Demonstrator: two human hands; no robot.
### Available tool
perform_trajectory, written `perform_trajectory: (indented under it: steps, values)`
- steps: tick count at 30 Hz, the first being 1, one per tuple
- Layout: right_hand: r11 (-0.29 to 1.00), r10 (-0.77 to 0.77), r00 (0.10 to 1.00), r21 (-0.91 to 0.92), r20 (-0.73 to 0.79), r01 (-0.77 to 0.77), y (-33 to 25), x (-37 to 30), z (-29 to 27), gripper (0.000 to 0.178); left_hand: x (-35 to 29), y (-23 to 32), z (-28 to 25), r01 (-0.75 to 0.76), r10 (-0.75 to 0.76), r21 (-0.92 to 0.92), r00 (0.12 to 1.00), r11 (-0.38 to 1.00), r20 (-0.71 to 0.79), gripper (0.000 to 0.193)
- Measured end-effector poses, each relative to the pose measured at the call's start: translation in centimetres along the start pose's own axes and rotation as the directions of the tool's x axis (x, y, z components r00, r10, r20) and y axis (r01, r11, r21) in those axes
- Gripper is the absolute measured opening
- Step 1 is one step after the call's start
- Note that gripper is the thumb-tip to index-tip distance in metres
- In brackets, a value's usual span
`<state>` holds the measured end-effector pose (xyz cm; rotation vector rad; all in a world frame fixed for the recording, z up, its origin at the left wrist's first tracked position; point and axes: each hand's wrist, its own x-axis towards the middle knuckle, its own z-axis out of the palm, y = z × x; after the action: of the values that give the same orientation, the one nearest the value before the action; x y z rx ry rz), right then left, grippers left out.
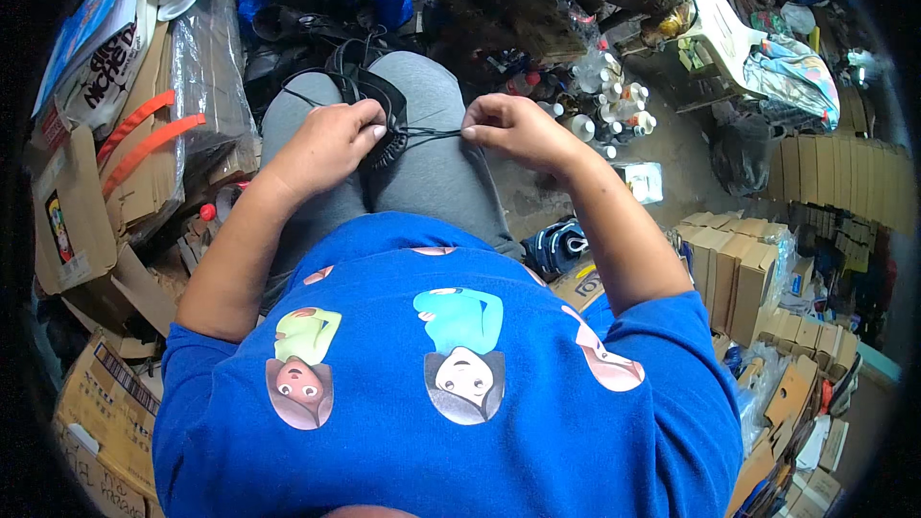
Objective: Sewing or threading a decorative cord through the edge of a black sandal component.
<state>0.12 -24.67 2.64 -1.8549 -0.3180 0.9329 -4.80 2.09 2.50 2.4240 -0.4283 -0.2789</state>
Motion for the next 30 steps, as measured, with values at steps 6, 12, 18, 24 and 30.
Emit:
perform_trajectory:
  steps: [6,12,18,24,30]
  values:
    - [0.983,-0.166,0.957,-0.12,-0.239,0.14,0.3,-0.6,2.4,0.019,1.1,1.3,-0.1,0.164,-0.156,-0.1,0.984,0.981,0.089,0.032]
    - [0.989,-0.145,0.971,-0.06,-0.19,0.136,0.1,-1.4,2.1,0.012,1.3,2.0,0.8,0.149,-0.149,0.003,0.988,0.989,-0.043,0.04]
    - [0.99,-0.128,0.983,0.04,-0.13,0.134,-2.7,-0.4,0.2,0.014,1.6,2.0,1.2,0.16,-0.156,0.066,0.986,0.985,-0.066,0.041]
    - [0.514,-0.61,0.785,-0.807,-0.107,0.29,-4.8,1.7,0.3,0.019,1.5,0.9,1.2,0.172,-0.174,-0.061,0.984,0.983,-0.025,0.033]
    - [0.005,-0.411,0.865,-0.948,0.288,0.318,-6.7,2.0,3.4,0.004,0.1,-0.7,0.7,-0.054,0.054,-0.017,0.999,0.998,-0.002,0.014]
